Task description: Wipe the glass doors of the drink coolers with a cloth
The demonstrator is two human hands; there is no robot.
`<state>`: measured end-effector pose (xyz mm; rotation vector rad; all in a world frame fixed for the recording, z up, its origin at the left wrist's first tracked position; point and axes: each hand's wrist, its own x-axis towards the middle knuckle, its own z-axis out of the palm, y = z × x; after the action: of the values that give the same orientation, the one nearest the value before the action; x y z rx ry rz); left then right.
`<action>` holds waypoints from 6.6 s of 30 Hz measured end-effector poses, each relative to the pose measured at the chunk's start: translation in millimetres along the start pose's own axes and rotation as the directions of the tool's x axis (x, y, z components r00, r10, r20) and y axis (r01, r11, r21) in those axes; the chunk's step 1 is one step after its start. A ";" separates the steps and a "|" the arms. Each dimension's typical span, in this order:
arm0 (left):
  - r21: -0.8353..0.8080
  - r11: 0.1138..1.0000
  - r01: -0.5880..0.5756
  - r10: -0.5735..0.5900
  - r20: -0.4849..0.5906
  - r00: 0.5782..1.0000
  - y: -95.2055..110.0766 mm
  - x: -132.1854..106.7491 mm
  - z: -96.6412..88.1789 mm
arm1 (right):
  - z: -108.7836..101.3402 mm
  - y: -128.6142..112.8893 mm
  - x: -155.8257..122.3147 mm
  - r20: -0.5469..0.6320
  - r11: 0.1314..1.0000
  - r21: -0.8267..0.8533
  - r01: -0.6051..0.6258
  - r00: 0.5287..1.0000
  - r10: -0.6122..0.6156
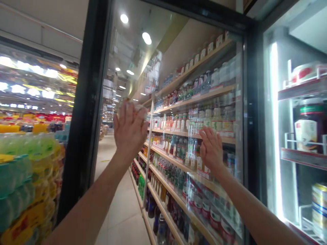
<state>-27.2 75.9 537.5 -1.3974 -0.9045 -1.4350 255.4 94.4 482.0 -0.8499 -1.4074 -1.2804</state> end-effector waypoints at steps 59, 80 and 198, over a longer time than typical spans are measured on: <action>-0.075 0.994 -0.086 0.093 0.108 0.990 -6.8 -131.4 5.4 | 0.1 -88.4 -104.1 0.002 0.909 -0.051 -0.415 0.910 0.415; -0.072 0.993 -0.094 0.101 0.097 0.990 -11.0 -131.0 7.0 | -15.4 -41.1 -111.9 0.205 0.993 -0.082 -0.079 0.974 0.095; -0.004 0.991 -0.130 0.130 0.131 0.983 -5.0 -125.2 -9.5 | 2.8 -66.5 -44.8 0.082 0.981 -0.080 -0.178 0.979 0.184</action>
<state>-41.9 82.7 412.9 -1.5330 -0.8814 -1.2541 202.8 90.1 421.7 -1.0711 -1.3262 -1.1715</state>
